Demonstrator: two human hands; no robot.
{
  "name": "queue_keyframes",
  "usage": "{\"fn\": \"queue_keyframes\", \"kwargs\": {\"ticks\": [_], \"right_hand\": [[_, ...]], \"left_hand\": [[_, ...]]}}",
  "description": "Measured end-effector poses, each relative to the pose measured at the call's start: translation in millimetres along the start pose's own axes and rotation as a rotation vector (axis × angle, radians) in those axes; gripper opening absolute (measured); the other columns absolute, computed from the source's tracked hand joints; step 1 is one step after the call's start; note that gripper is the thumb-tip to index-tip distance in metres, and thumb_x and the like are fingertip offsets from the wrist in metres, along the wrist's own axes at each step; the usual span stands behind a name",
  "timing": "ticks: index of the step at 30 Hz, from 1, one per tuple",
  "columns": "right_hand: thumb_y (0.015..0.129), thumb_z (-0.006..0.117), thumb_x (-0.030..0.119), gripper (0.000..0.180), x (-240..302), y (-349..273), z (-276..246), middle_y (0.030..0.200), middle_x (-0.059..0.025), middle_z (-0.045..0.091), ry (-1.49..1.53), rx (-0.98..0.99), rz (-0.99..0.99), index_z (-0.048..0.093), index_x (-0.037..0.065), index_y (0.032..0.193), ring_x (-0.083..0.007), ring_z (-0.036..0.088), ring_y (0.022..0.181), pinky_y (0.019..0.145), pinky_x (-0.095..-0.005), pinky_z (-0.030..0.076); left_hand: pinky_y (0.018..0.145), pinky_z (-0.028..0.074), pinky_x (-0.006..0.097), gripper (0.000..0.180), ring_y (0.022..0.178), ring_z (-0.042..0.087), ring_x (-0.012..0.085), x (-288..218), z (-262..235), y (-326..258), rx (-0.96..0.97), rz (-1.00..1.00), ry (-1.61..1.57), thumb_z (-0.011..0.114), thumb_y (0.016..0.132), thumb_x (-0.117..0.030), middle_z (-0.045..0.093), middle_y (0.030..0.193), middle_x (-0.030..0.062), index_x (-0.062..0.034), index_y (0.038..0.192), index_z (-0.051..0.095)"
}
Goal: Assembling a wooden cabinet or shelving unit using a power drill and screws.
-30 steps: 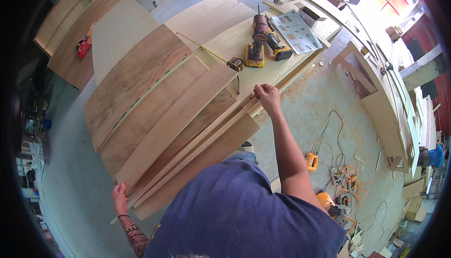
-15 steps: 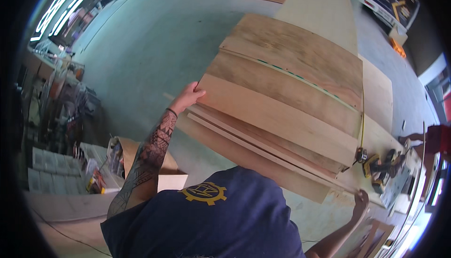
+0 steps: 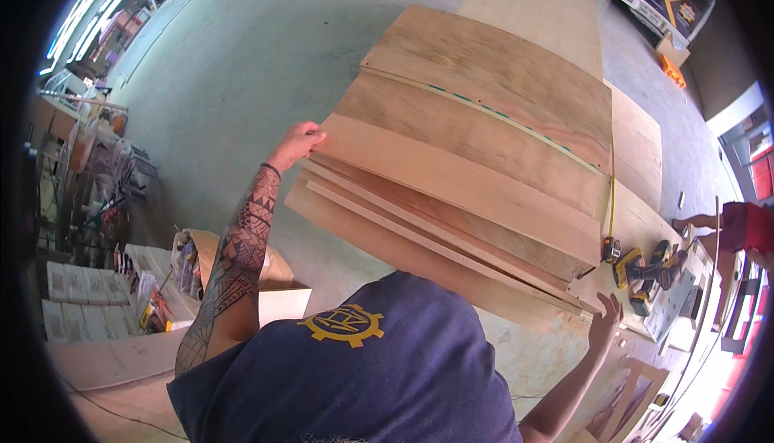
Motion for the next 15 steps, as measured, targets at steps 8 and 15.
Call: {"fn": "queue_keyframes", "kwargs": {"ticks": [8, 15], "right_hand": [[0.089, 0.065, -0.008, 0.039, 10.6, -9.9, -21.1, 0.134, -0.0144, 0.071, 0.103, 0.254, 0.030, 0.075, 0.007, 0.124, -0.0333, 0.057, 0.138, 0.119, -0.0443, 0.043], [0.089, 0.057, -0.019, 0.043, -102.0, -25.6, -9.2, 0.131, -0.0158, 0.071, 0.128, 0.007, 0.044, 0.075, 0.004, 0.121, -0.0375, 0.053, 0.145, 0.122, -0.0468, 0.041]], "left_hand": [[0.070, 0.061, 0.032, 0.034, 0.082, 0.070, 0.0152, 14.5, -1.5, -3.5, -0.044, -0.020, 0.043, 0.072, 0.100, -0.027, 0.073, 0.096, 0.0074, 0.0038, 0.115, 0.074], [0.070, 0.061, 0.032, 0.036, 0.080, 0.070, 0.0144, 29.9, 6.3, 16.5, -0.084, 0.114, 0.040, 0.070, 0.101, -0.026, 0.072, 0.094, 0.0066, 0.0033, 0.121, 0.073]]}}
Point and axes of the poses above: each hand's wrist, its own y-axis towards the middle knuckle, its own z-axis out of the palm, x = y × z, the point moved 1 cm from there along y, towards the middle knuckle
